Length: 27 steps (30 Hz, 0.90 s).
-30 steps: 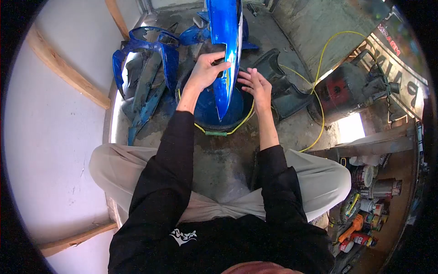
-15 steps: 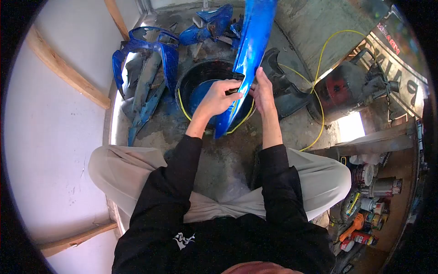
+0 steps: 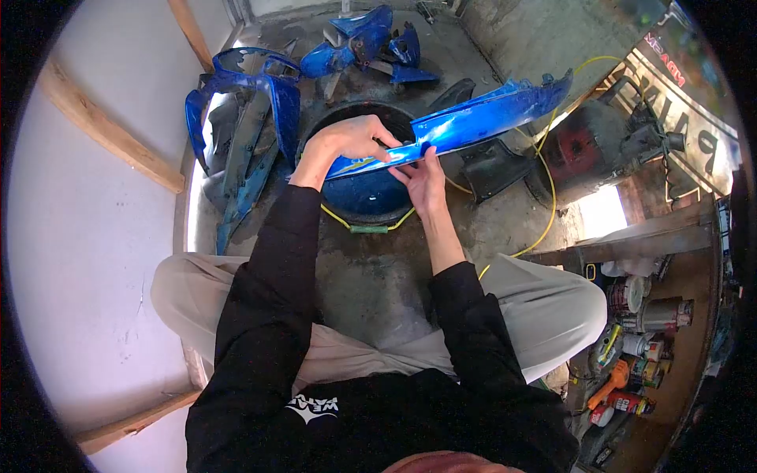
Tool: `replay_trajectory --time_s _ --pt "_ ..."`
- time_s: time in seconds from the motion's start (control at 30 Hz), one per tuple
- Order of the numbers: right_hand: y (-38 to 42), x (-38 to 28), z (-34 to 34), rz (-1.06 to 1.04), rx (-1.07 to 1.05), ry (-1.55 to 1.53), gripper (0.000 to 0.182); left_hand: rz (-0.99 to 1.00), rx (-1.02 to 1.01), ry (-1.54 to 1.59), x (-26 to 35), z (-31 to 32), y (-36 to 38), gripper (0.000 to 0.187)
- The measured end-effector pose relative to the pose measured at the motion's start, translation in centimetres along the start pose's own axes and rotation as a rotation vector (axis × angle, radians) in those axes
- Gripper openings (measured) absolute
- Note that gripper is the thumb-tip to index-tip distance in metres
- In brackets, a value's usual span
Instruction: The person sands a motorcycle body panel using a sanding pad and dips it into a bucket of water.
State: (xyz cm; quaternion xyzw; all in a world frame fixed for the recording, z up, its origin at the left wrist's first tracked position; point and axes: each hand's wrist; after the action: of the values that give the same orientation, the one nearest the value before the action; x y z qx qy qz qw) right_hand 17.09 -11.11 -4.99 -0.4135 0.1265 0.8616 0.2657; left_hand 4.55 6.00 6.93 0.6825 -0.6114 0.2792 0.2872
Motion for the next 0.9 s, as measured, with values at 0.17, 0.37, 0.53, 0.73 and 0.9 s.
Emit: replay_trajectory --time_s 0.17,0.37,0.53,0.73,0.9 --pt "0.4 -0.3 0.3 -0.002 0.026 0.058 0.069 -0.003 -0.032 0.064 -1.3 0.7 0.9 0.044" --pt "1.0 -1.0 2.0 -0.065 0.049 0.132 0.069 0.026 0.011 0.074 -2.2 0.3 2.0 0.038" --pt "1.2 -0.5 2.8 -0.147 0.191 0.061 0.07 0.084 0.208 -0.052 -0.9 0.3 1.7 0.034" --pt "2.2 -0.2 3.0 -0.073 0.306 0.067 0.075 0.069 0.172 -0.034 -1.9 1.0 0.4 0.036" --pt "3.2 -2.9 2.4 0.163 0.333 0.537 0.073 0.011 0.165 0.074 -3.5 1.5 -0.2 0.039"
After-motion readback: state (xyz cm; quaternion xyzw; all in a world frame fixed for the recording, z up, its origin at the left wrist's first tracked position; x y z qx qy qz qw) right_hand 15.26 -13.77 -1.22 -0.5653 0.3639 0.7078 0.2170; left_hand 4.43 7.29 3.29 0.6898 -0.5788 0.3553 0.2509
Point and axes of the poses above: each hand's wrist, its own y-axis away from the middle knuckle, its own z-axis out of the palm, x = y × z, and after that the axes turned 4 degrees about y, right-handed
